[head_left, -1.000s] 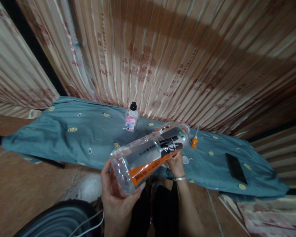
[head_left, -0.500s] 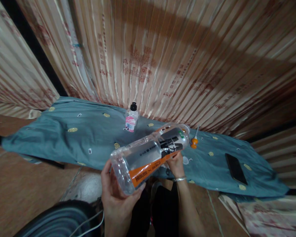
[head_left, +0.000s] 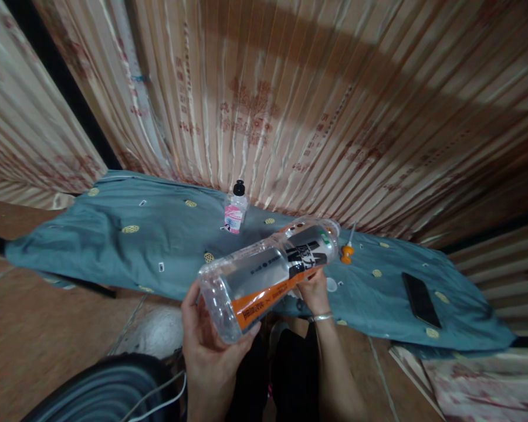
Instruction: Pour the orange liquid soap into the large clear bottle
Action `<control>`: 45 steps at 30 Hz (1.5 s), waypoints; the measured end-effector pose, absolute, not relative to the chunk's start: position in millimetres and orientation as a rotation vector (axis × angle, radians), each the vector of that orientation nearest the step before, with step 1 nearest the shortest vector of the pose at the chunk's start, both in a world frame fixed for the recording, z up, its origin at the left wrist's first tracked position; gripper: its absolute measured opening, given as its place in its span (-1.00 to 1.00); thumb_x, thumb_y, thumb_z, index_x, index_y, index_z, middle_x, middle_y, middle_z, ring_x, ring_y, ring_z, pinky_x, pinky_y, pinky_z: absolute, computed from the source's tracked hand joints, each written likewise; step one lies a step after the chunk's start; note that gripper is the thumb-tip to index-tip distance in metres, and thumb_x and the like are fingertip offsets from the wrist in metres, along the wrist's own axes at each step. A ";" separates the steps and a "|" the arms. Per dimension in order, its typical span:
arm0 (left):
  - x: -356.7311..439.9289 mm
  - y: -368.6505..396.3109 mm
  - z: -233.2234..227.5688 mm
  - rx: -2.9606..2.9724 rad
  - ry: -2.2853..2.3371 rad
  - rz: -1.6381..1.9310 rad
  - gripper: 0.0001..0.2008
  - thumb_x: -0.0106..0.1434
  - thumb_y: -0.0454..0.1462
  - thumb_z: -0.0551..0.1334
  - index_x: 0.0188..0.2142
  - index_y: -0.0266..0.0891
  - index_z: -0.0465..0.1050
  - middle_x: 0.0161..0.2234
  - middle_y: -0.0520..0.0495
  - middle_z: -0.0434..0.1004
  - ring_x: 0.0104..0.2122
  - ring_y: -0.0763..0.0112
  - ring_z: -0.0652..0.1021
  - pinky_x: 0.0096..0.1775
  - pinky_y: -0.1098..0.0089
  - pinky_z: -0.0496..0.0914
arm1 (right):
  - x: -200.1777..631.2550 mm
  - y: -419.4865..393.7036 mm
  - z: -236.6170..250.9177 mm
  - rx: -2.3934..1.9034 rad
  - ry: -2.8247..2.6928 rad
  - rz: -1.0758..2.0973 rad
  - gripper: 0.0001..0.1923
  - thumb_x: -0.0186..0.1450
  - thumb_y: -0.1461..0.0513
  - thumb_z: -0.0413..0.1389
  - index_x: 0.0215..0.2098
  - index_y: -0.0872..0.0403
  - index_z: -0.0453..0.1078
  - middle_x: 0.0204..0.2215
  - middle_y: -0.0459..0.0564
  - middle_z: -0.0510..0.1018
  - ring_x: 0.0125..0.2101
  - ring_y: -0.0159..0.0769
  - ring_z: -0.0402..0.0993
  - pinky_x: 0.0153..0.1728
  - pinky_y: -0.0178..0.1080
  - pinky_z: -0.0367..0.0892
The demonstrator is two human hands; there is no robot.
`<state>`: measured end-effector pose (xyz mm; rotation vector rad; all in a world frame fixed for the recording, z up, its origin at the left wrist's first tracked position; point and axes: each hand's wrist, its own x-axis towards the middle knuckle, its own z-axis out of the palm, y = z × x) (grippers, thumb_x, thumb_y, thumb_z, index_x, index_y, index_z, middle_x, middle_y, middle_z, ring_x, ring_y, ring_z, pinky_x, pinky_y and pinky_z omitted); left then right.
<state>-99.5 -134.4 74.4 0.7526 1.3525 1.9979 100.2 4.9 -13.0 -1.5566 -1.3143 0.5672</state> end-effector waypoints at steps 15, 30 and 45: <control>-98.5 -132.9 75.2 0.730 1.309 1.992 -0.14 -0.14 -0.31 0.60 0.18 -0.08 0.43 0.03 -0.15 0.61 -0.06 0.09 0.66 -0.12 0.29 0.60 | 100.9 6.1 -17.4 -1.531 -1.311 0.605 -0.52 -0.07 0.01 0.37 -0.30 -0.03 0.30 -0.34 0.01 0.66 -0.31 -0.06 0.61 -0.22 -0.06 0.52; -83.3 -133.4 92.0 0.540 1.296 2.025 -0.16 -0.12 -0.27 0.60 0.18 -0.13 0.41 0.00 -0.14 0.60 -0.10 0.15 0.67 -0.13 0.32 0.59 | 97.4 3.4 -8.6 -1.511 -1.280 0.628 -0.53 -0.09 0.02 0.37 -0.31 -0.04 0.31 -0.39 0.00 0.66 -0.35 -0.06 0.63 -0.28 -0.08 0.55; -84.7 -134.7 91.2 0.535 1.312 1.981 -0.14 -0.13 -0.21 0.61 0.18 -0.08 0.40 0.04 -0.13 0.57 -0.04 0.10 0.64 -0.10 0.28 0.58 | 95.3 1.9 -6.0 -1.509 -1.277 0.637 -0.56 -0.09 0.05 0.35 -0.32 -0.04 0.30 -0.37 -0.01 0.66 -0.34 -0.06 0.63 -0.25 -0.08 0.54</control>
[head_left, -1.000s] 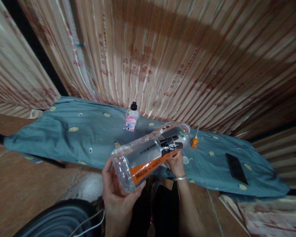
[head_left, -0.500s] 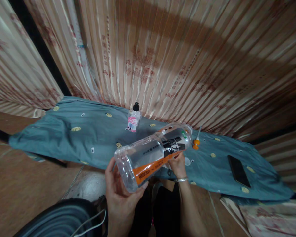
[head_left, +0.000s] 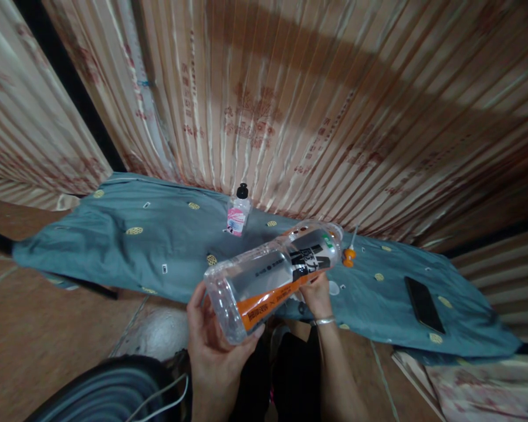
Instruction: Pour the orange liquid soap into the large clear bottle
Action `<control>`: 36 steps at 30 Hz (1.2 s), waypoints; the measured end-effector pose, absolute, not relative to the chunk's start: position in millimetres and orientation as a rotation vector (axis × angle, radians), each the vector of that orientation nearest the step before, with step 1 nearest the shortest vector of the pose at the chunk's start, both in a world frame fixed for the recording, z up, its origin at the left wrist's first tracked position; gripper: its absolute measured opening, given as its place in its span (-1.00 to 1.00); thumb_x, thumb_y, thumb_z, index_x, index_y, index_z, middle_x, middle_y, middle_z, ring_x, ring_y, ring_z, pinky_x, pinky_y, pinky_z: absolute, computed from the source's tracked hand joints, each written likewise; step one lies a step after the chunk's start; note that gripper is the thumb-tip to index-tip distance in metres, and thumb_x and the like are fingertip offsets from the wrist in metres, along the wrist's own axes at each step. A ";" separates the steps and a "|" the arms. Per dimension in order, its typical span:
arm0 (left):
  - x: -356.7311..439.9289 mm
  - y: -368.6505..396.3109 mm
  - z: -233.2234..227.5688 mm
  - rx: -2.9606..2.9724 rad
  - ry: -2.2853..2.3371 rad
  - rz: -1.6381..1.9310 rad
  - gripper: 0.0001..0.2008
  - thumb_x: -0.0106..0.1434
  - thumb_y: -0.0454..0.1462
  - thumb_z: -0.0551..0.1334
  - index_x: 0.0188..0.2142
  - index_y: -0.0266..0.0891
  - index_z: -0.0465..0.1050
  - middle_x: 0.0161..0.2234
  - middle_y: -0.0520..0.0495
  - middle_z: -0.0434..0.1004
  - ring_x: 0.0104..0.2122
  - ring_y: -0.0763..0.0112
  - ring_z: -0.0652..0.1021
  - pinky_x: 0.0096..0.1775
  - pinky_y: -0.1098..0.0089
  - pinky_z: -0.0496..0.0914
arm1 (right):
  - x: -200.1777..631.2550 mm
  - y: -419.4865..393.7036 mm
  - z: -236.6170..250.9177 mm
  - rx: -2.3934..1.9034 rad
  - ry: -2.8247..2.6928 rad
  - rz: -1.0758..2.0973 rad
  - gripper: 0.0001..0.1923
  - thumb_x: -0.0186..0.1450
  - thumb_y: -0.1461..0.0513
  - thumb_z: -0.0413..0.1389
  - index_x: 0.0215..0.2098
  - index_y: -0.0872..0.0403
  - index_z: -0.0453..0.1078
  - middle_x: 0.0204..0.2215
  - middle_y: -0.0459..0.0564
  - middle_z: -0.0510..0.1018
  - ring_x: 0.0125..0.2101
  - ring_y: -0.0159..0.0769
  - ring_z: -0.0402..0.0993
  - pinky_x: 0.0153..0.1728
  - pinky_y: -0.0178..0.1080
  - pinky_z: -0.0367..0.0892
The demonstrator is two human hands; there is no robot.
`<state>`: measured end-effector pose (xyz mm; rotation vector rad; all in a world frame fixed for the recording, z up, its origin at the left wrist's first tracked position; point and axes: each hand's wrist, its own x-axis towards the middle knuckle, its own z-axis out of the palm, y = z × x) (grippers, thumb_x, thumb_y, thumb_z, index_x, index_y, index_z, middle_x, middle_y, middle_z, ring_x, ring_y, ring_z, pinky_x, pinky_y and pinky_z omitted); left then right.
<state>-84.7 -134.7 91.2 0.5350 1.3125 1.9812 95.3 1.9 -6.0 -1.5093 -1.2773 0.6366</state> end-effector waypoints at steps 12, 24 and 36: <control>-83.2 -133.5 93.4 0.540 1.263 2.024 -0.17 -0.09 -0.28 0.59 0.18 -0.12 0.40 0.01 -0.14 0.61 -0.09 0.17 0.67 -0.12 0.34 0.58 | 99.3 4.8 -14.3 -1.545 -1.319 0.597 -0.59 -0.07 0.07 0.34 -0.32 -0.02 0.34 -0.40 0.00 0.65 -0.32 -0.04 0.62 -0.28 -0.09 0.53; -84.8 -134.7 91.1 0.559 1.301 2.007 -0.13 -0.11 -0.24 0.61 0.21 -0.12 0.40 0.03 -0.17 0.59 -0.05 0.11 0.65 -0.08 0.30 0.57 | 98.9 5.5 -15.4 -1.528 -1.317 0.584 -0.57 -0.07 0.05 0.37 -0.32 -0.02 0.34 -0.43 -0.02 0.64 -0.37 -0.08 0.60 -0.30 -0.12 0.51; -86.4 -133.8 89.6 0.570 1.294 2.022 -0.16 -0.11 -0.26 0.60 0.19 -0.12 0.41 0.03 -0.15 0.61 -0.05 0.14 0.66 -0.09 0.34 0.57 | 96.9 4.9 -9.8 -1.529 -1.269 0.590 -0.55 -0.12 0.05 0.37 -0.38 -0.05 0.27 -0.37 0.01 0.67 -0.32 -0.05 0.63 -0.25 -0.10 0.53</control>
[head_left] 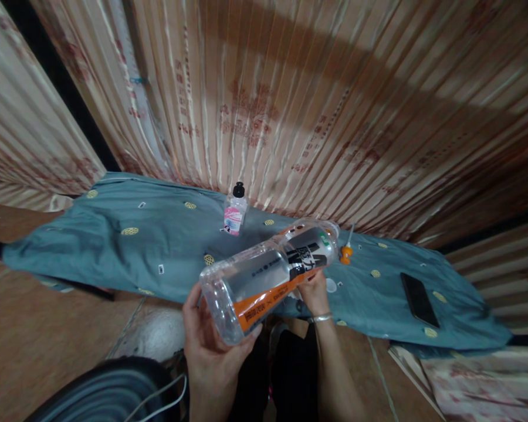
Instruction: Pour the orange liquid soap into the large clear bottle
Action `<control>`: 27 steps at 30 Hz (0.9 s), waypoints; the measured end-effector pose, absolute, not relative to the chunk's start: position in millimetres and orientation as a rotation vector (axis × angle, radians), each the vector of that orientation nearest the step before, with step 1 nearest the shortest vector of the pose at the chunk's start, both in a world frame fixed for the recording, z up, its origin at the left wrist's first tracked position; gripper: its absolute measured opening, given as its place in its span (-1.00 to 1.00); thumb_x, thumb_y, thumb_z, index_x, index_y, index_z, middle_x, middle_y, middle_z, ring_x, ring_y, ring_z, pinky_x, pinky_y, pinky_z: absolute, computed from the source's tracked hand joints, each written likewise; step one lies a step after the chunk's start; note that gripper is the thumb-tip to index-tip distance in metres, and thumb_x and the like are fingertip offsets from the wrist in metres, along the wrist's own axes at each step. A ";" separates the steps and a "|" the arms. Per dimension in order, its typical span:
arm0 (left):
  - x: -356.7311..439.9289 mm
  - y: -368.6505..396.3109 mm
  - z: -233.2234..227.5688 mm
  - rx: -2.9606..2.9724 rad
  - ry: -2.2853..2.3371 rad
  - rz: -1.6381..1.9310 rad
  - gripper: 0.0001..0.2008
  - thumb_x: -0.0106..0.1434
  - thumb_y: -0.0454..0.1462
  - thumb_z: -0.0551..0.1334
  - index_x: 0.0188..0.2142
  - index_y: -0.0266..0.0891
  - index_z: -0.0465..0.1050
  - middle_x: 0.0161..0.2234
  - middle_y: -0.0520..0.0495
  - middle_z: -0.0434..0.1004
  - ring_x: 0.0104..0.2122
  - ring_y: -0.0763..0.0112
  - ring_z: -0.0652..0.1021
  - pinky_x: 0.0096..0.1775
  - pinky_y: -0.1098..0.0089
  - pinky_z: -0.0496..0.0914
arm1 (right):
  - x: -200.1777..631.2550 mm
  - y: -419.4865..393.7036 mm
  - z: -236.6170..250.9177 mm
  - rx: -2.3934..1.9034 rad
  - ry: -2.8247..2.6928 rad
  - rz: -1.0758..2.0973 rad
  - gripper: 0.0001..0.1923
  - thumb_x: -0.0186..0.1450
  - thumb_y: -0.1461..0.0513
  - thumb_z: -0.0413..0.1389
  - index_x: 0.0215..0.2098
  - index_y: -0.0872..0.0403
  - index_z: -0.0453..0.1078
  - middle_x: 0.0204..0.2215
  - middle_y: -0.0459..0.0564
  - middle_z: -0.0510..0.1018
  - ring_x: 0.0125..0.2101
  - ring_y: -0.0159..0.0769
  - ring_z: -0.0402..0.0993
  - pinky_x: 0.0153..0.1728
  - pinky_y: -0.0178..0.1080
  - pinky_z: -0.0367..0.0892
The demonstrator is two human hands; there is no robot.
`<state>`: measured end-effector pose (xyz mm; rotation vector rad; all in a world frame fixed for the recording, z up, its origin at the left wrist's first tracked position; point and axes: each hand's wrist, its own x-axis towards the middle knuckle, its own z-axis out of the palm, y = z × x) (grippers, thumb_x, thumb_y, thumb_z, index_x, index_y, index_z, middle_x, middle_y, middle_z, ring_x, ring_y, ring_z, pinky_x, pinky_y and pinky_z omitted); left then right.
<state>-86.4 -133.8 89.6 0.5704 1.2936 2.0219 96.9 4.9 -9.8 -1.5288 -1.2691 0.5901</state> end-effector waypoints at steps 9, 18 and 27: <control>-83.0 -133.4 93.5 0.507 1.241 2.033 -0.15 -0.13 -0.29 0.60 0.18 -0.13 0.40 0.00 -0.13 0.63 -0.08 0.19 0.67 -0.12 0.36 0.58 | 96.7 4.3 -8.7 -1.540 -1.270 0.574 -0.56 -0.12 0.08 0.37 -0.35 -0.05 0.30 -0.40 -0.02 0.66 -0.35 -0.06 0.62 -0.28 -0.10 0.53; -84.8 -134.5 88.5 0.533 1.272 2.022 -0.15 -0.13 -0.28 0.61 0.18 -0.10 0.42 0.05 -0.14 0.58 -0.06 0.13 0.66 -0.09 0.31 0.58 | 98.0 4.7 -8.6 -1.506 -1.292 0.546 -0.60 -0.11 0.09 0.35 -0.39 -0.06 0.28 -0.47 -0.07 0.64 -0.42 -0.11 0.60 -0.37 -0.15 0.52; -84.7 -134.6 89.7 0.543 1.296 2.029 -0.14 -0.16 -0.28 0.62 0.17 -0.13 0.42 0.02 -0.12 0.59 -0.10 0.18 0.67 -0.14 0.36 0.58 | 98.4 4.4 -9.5 -1.534 -1.304 0.577 -0.56 -0.10 0.04 0.34 -0.35 -0.04 0.28 -0.41 -0.02 0.65 -0.38 -0.11 0.60 -0.29 -0.12 0.52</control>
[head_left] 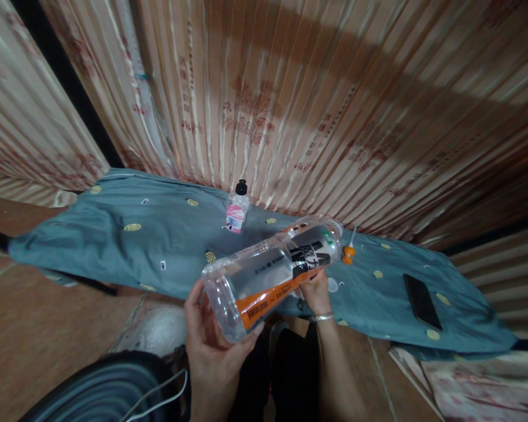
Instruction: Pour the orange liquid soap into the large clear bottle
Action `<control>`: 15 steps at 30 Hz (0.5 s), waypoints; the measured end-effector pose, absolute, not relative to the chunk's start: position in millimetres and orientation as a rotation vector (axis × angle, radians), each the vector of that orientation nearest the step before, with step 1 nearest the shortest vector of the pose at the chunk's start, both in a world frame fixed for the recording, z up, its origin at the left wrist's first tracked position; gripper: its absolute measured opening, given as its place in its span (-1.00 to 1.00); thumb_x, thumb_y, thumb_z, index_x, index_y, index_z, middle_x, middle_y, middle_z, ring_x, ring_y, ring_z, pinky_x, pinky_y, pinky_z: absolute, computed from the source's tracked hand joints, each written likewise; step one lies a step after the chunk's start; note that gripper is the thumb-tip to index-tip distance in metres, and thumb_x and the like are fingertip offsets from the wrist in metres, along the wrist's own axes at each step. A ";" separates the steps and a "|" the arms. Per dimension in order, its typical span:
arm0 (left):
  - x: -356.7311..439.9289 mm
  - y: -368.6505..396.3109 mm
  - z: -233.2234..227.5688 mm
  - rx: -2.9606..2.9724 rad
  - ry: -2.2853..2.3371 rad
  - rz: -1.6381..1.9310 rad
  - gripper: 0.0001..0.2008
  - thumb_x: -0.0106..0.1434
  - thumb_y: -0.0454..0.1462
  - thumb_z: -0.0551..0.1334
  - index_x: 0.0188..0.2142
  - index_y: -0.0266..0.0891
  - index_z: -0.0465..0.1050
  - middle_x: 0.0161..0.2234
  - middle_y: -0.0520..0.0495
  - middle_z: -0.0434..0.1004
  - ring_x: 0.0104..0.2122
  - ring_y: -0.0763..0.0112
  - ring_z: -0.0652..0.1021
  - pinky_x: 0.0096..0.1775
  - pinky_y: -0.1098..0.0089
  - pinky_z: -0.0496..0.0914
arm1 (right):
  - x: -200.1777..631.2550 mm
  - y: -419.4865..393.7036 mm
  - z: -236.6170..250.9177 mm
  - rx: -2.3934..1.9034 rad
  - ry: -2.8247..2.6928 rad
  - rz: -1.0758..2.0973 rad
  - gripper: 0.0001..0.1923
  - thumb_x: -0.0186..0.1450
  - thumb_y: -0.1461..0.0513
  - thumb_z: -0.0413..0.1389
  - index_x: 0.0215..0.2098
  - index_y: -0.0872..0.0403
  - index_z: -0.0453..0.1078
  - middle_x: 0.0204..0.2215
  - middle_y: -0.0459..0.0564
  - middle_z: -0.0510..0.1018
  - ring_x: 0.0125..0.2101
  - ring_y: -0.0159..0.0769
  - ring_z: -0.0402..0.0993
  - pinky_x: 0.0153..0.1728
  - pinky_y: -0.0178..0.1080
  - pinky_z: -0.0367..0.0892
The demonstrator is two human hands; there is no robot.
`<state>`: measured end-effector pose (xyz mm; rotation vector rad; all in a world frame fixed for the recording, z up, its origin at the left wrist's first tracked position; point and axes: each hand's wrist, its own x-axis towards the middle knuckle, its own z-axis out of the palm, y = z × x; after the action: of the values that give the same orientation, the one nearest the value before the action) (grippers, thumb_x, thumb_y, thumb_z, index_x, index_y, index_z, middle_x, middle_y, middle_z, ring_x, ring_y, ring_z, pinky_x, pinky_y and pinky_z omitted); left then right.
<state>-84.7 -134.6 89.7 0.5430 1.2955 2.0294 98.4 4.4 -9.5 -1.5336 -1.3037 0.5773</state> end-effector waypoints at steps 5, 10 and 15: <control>-86.9 -133.2 88.6 0.589 1.306 2.036 -0.16 -0.14 -0.27 0.61 0.16 -0.14 0.42 -0.01 -0.14 0.61 -0.10 0.15 0.67 -0.15 0.33 0.59 | 98.7 4.4 -9.3 -1.547 -1.301 0.588 -0.56 -0.11 0.05 0.36 -0.36 -0.05 0.28 -0.41 -0.02 0.65 -0.36 -0.07 0.61 -0.28 -0.10 0.52; -94.4 -133.4 82.2 0.667 1.332 2.010 -0.15 -0.15 -0.29 0.61 0.16 -0.13 0.42 -0.03 -0.13 0.62 -0.13 0.16 0.68 -0.17 0.33 0.60 | 98.1 4.4 -8.5 -1.525 -1.288 0.585 -0.55 -0.11 0.06 0.37 -0.35 -0.06 0.28 -0.39 -0.02 0.66 -0.33 -0.07 0.62 -0.25 -0.11 0.53; -93.8 -134.5 84.8 0.705 1.338 1.998 -0.17 -0.12 -0.28 0.60 0.16 -0.12 0.41 -0.03 -0.13 0.63 -0.14 0.18 0.68 -0.18 0.35 0.59 | 97.8 4.2 -6.9 -1.536 -1.286 0.610 -0.52 -0.13 0.01 0.36 -0.34 -0.04 0.29 -0.36 0.02 0.66 -0.32 -0.06 0.61 -0.23 -0.08 0.52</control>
<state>-93.8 -134.5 84.8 0.7047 1.3385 1.9975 97.8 4.2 -6.9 -1.5363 -1.2862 0.6099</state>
